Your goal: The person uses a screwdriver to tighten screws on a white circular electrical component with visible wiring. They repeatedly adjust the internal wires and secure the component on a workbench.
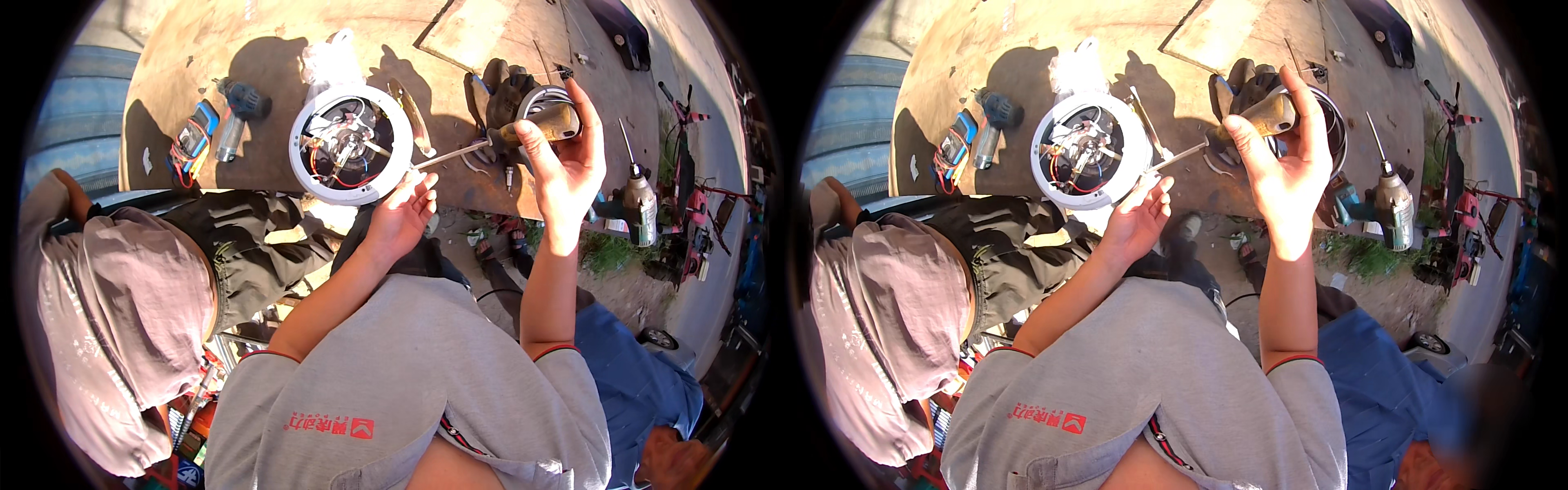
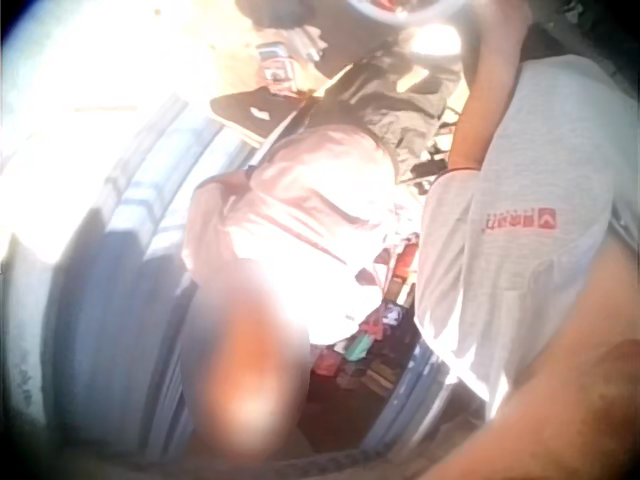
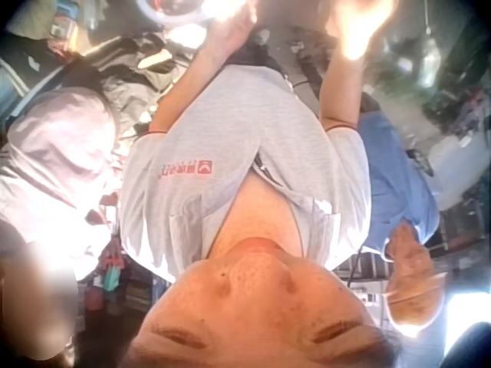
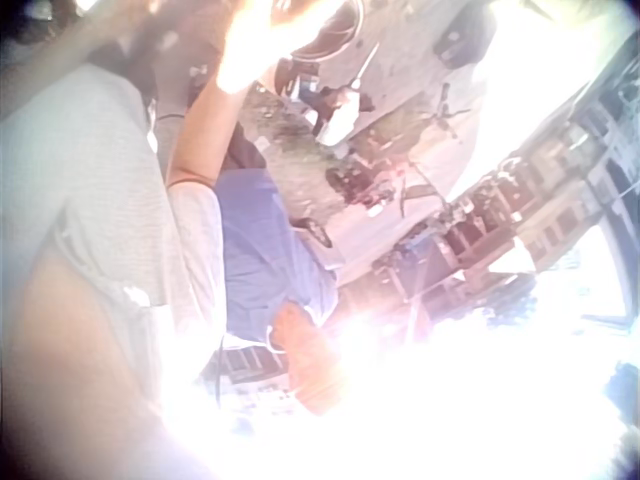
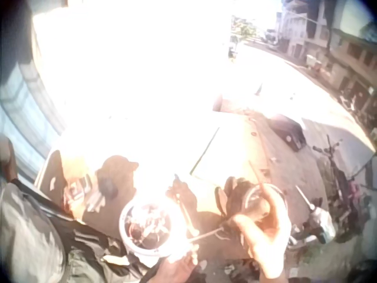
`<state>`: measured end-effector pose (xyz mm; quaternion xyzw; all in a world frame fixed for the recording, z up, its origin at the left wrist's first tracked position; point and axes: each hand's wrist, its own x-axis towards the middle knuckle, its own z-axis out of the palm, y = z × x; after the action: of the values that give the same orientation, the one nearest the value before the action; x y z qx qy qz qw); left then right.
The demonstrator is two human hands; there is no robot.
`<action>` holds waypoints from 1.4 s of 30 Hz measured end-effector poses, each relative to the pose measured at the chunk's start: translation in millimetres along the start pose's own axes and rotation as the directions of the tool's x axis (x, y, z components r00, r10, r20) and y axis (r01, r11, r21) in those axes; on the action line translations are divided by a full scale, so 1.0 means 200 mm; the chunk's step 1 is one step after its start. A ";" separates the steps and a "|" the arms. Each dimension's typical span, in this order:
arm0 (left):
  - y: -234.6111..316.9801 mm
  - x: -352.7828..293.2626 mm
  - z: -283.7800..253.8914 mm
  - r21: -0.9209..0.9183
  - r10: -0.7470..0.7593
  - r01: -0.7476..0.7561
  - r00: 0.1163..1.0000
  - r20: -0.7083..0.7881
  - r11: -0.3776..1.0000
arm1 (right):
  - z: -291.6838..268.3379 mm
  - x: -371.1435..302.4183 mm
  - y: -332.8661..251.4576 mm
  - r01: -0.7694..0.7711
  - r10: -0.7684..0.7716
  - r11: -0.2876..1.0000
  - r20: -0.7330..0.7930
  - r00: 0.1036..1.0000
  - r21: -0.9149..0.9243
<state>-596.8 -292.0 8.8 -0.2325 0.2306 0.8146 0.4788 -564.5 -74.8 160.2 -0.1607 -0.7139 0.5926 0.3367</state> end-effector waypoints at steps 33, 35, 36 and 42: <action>0.71 0.04 0.33 0.547 -0.098 -0.494 0.796 0.597 -0.676 | 0.02 -0.05 0.01 0.064 -0.075 0.994 -0.124 0.989 -0.091; 0.72 0.04 0.33 0.602 -0.084 -0.489 0.815 0.574 -0.631 | 0.03 -0.04 0.01 0.041 -0.050 0.997 -0.138 0.989 -0.067; 0.72 0.04 0.35 0.608 -0.092 -0.461 0.838 0.537 -0.647 | 0.03 -0.05 0.01 0.041 -0.050 0.997 -0.138 0.989 -0.066; 0.73 0.08 0.41 0.567 -0.182 -0.370 0.915 0.361 -0.736 | 0.04 -0.05 0.01 0.054 -0.058 0.998 -0.120 0.991 -0.033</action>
<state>-746.7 -296.9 86.2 0.5188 0.7876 0.1601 0.2913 -562.2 -86.0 155.3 -0.1812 -0.7052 0.5614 0.3933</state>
